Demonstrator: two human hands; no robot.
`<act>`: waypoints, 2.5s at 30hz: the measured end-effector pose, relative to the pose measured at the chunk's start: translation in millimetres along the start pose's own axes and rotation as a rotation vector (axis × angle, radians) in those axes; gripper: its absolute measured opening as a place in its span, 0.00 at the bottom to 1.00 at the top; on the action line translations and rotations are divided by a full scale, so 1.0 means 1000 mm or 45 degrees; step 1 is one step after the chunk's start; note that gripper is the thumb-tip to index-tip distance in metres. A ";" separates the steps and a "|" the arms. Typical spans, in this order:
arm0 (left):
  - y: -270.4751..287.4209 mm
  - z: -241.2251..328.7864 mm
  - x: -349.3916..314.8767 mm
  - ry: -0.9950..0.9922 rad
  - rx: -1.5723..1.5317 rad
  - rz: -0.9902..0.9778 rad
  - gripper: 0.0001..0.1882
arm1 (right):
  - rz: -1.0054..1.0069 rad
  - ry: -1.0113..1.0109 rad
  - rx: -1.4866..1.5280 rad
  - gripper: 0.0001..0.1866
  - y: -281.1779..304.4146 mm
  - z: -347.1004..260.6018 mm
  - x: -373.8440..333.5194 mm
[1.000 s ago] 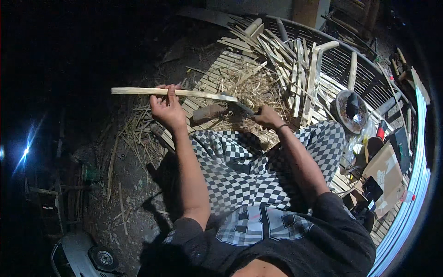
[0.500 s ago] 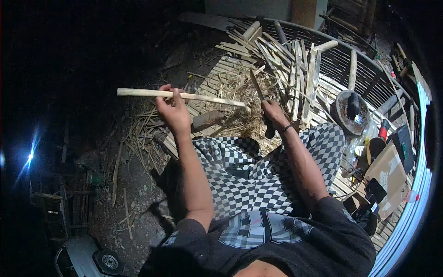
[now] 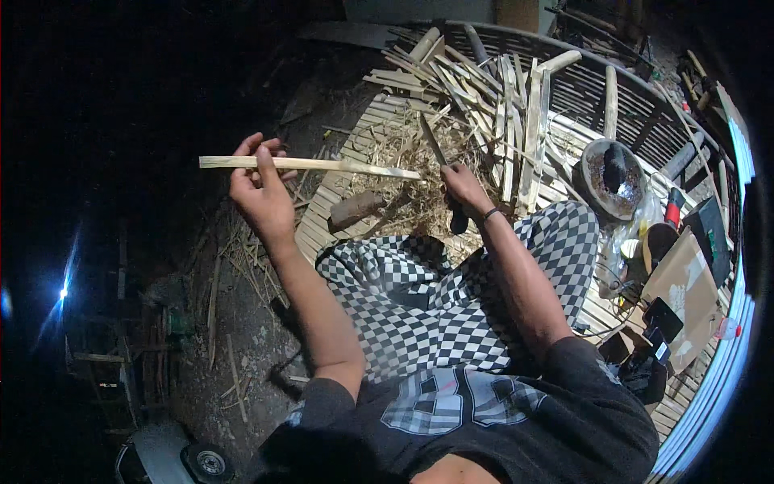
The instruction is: The person shaves a bamboo stick using a knife, repeatedly scraping the blade against the wood while holding the stick over a pile of shavings.
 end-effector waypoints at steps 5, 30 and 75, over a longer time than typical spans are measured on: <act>0.039 -0.006 0.014 -0.128 -0.062 0.136 0.10 | -0.029 -0.003 0.106 0.21 -0.011 -0.025 -0.024; 0.010 -0.050 -0.003 -0.257 -0.582 -0.250 0.17 | 0.061 0.018 -0.146 0.29 -0.011 -0.033 -0.031; -0.021 -0.001 0.002 -0.444 -0.931 0.044 0.19 | -0.078 0.845 -0.159 0.10 -0.067 -0.175 -0.168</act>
Point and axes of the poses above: each hand's wrist, its own x-axis towards the middle knuckle, its own y-axis out of the back of the hand, z = x × y, the point moved 6 cm from there along x, towards the middle knuckle, and after that the axes turned 4 degrees about -y, right-handed, at the moved point
